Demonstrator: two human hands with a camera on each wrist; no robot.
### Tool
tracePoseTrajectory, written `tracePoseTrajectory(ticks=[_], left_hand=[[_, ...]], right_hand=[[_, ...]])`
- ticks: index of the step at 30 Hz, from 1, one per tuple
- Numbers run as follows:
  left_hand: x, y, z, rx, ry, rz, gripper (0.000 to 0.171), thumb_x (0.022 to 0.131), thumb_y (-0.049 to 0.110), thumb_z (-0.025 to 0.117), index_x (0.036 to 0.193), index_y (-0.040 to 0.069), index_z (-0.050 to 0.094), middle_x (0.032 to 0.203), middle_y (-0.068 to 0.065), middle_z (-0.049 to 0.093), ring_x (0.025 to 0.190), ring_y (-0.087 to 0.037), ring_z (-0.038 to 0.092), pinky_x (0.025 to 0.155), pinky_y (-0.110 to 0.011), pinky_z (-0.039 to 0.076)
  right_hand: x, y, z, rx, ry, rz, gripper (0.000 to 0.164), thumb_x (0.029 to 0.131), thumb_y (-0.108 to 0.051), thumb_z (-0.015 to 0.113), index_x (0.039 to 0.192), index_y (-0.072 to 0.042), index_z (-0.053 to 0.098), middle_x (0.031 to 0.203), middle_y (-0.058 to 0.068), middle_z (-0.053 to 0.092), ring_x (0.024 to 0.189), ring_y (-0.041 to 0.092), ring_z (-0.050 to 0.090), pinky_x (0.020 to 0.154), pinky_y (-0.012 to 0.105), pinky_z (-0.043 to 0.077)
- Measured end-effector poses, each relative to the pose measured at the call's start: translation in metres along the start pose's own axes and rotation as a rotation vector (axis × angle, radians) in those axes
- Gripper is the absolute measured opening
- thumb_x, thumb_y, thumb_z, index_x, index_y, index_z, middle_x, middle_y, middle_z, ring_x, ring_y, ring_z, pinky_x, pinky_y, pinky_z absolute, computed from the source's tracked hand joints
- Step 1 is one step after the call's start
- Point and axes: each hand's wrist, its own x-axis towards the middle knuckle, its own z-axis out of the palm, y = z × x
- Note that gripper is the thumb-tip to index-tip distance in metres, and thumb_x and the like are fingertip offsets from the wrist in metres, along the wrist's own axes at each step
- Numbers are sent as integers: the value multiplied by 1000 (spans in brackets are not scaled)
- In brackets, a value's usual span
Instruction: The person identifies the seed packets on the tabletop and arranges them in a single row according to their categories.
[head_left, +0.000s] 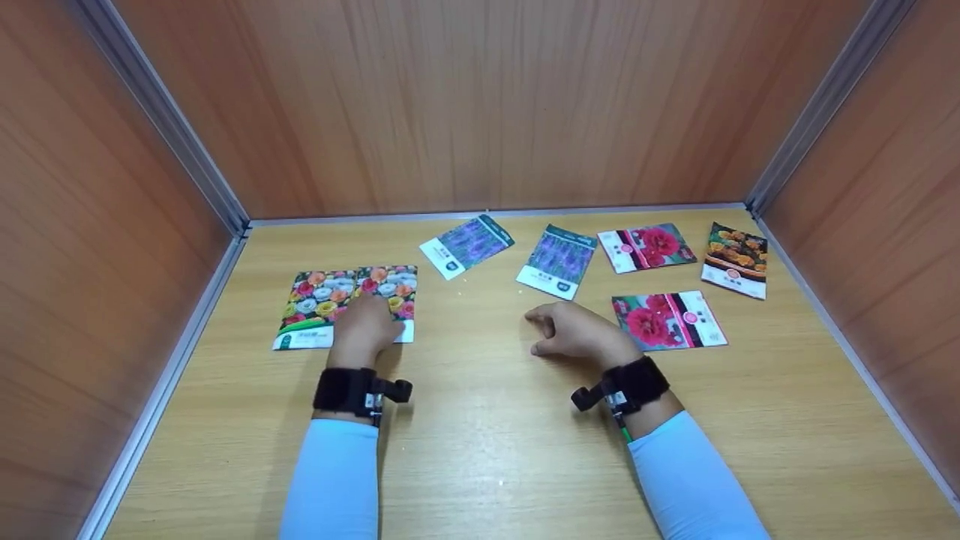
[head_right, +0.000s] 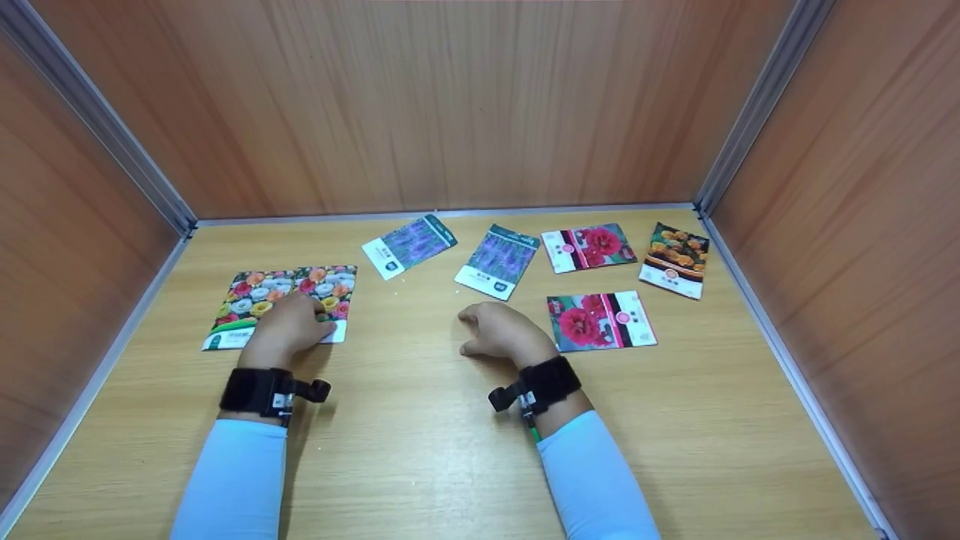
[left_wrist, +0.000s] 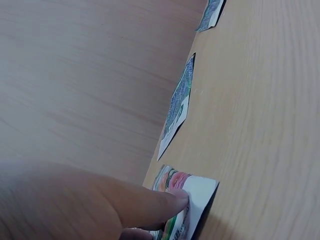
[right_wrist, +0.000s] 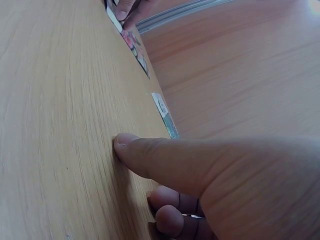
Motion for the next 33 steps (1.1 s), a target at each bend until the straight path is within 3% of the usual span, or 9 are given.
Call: tracePoseTrajectory(ticks=[5, 17, 26, 33], left_hand=[[0, -1, -2, 7, 5, -12, 31, 105, 29, 77, 114, -1, 79, 110, -17, 75, 98, -34, 69, 86, -49, 59], [-1, 0, -3, -46, -26, -56, 44, 110, 32, 73, 138, -3, 74, 134, -23, 75, 119, -41, 68, 110, -63, 55], [-1, 7, 0, 8, 3, 17, 53, 111, 32, 73, 151, -2, 68, 151, -29, 63, 135, -46, 63, 117, -65, 54], [-1, 30, 12, -1, 61, 142, 59, 106, 31, 79, 156, 2, 66, 160, -25, 59, 149, -46, 57, 126, -64, 49]], right_hand=[[0, -1, 1, -14, 10, -5, 67, 100, -26, 89, 161, -10, 65, 86, 1, 57, 79, 17, 53, 72, 32, 43], [-1, -2, 0, -8, 1, 2, 67, 101, -26, 89, 161, -11, 64, 90, 3, 59, 82, 19, 54, 74, 34, 45], [0, -1, 1, -22, 8, -14, 67, 101, -27, 89, 161, -10, 65, 88, 2, 59, 81, 18, 54, 75, 34, 45], [-1, 1, 1, -15, 13, -23, 67, 100, -26, 90, 159, -10, 66, 86, 0, 58, 79, 17, 53, 74, 32, 45]])
